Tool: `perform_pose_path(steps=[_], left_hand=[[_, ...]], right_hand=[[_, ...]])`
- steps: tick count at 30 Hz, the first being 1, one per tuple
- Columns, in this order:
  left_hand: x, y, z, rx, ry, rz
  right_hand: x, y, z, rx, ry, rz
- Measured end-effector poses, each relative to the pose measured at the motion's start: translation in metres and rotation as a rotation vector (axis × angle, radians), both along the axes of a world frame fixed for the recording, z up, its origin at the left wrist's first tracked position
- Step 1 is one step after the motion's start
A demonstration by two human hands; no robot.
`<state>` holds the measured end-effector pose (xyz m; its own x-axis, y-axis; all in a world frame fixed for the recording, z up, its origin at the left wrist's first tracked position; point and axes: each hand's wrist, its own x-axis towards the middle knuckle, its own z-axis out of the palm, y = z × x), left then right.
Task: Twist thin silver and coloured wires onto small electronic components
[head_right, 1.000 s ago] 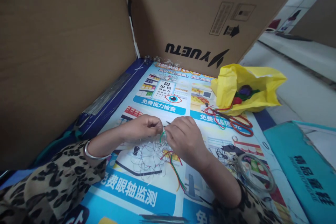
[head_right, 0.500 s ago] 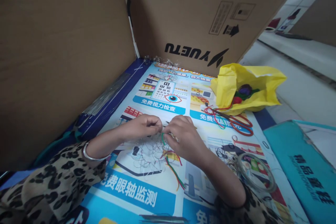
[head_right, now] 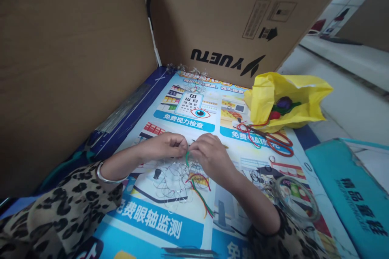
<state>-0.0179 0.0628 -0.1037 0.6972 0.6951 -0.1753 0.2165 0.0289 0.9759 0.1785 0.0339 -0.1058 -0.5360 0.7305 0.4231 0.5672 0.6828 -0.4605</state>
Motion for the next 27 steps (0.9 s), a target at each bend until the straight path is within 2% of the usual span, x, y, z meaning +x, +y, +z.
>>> perform_pose_path(steps=[5, 12, 19, 27], left_hand=[[-0.001, 0.002, -0.004, -0.055, -0.041, -0.037], [0.0, 0.001, -0.01, -0.134, -0.059, -0.027], [0.001, 0.0, -0.014, -0.104, -0.1, 0.029], [0.002, -0.002, -0.007, 0.08, -0.034, -0.044]], right_hand=[[-0.003, -0.001, -0.01, -0.09, 0.202, -0.027], [-0.008, -0.005, -0.014, 0.019, 0.238, -0.093], [-0.005, -0.003, -0.013, 0.019, 0.261, -0.163], [-0.006, -0.004, -0.011, 0.024, 0.225, -0.082]])
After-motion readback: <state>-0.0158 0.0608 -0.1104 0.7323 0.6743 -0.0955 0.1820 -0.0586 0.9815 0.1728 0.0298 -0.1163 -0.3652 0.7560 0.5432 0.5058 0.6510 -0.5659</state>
